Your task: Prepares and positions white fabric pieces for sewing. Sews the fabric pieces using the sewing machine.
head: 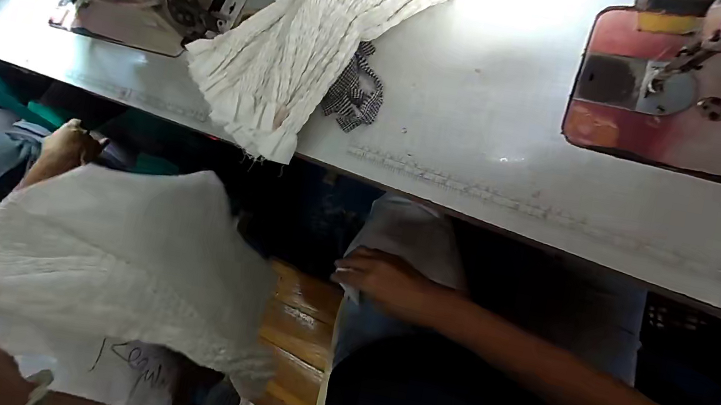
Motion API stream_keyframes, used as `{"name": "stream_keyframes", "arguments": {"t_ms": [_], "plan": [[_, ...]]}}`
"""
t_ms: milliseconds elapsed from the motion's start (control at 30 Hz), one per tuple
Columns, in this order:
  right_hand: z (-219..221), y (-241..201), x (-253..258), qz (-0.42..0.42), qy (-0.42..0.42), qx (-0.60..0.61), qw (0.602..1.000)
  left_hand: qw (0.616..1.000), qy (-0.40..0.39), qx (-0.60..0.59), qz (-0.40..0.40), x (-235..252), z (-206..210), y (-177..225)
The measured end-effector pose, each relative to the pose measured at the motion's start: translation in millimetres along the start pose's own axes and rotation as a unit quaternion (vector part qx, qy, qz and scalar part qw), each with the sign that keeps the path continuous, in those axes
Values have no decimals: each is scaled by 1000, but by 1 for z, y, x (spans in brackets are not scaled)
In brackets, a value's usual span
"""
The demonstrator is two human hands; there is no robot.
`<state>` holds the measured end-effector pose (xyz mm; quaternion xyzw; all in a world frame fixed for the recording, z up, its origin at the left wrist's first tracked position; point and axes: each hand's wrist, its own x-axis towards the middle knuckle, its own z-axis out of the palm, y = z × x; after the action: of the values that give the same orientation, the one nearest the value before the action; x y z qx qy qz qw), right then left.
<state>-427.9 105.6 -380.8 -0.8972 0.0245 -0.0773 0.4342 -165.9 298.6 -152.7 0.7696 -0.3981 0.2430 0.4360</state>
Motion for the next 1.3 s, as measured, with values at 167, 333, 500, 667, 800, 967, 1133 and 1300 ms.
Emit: {"name": "stream_keyframes", "arguments": {"t_ms": [167,333,500,667,800,967,1133,1300], "plan": [[27,-2,43,42,-215,-166,961,988,-39,103,105,-12,14,-25],[26,12,52,74,168,-133,974,991,-45,119,46,-32,8,-64],[30,9,49,204,43,-13,978,991,-78,110,-7,-44,14,-69],[15,3,55,278,-38,63,958,988,-145,43,-4,-51,24,-70],[0,7,59,310,31,144,939,979,-204,-16,15,-55,31,-61],[-13,16,50,288,93,192,934,955,-286,-80,16,-56,33,-43],[-27,11,25,247,220,188,925,933,-311,-177,20,-60,38,-16],[-55,-12,-10,98,367,120,917,802,-429,-403,103,-56,55,48]]}}
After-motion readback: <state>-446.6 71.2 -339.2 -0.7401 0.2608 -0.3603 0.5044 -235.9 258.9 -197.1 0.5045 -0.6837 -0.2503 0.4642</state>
